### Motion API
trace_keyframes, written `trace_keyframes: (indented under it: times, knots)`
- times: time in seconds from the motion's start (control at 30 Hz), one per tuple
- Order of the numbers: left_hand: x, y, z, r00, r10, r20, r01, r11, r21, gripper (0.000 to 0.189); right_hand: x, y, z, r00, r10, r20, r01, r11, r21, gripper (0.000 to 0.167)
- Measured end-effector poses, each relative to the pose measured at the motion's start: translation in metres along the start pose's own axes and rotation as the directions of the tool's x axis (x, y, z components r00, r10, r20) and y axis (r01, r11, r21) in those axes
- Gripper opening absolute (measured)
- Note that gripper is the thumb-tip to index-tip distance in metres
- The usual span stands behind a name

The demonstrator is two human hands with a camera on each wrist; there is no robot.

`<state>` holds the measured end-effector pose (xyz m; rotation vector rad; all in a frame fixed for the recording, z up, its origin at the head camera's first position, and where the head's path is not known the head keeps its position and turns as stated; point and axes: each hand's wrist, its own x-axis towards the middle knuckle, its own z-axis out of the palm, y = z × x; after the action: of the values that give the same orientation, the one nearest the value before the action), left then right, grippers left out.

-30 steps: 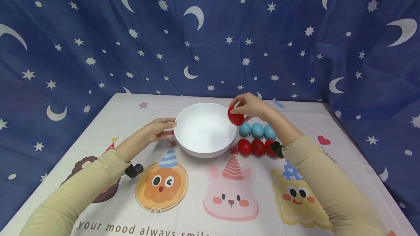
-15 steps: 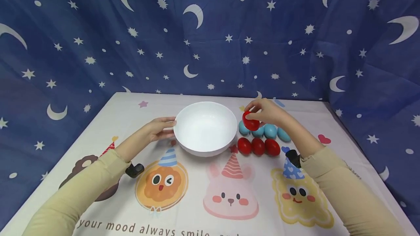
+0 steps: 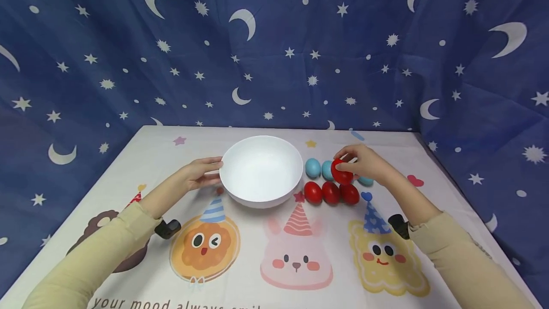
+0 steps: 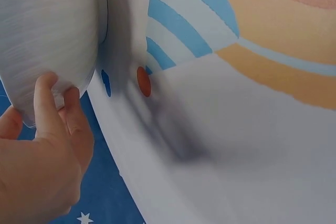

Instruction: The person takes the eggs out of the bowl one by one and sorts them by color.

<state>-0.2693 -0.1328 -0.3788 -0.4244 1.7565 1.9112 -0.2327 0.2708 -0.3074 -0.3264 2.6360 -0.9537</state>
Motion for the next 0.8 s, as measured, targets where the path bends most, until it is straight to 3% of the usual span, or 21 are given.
trace_keyframes:
  times: [0.3, 0.8]
  knots:
    - [-0.001, 0.000, -0.003, 1.000, 0.023, 0.003, -0.023, 1.000, -0.009, 0.051, -0.008, 0.029, -0.001, 0.999, 0.035, -0.035, -0.035, 0.999, 0.016, 0.040]
    - [-0.005, -0.004, -0.004, 0.999, 0.030, 0.023, -0.030, 0.999, -0.011, 0.055, -0.020, 0.071, -0.001, 0.996, 0.086, -0.031, -0.085, 0.996, 0.032, 0.042]
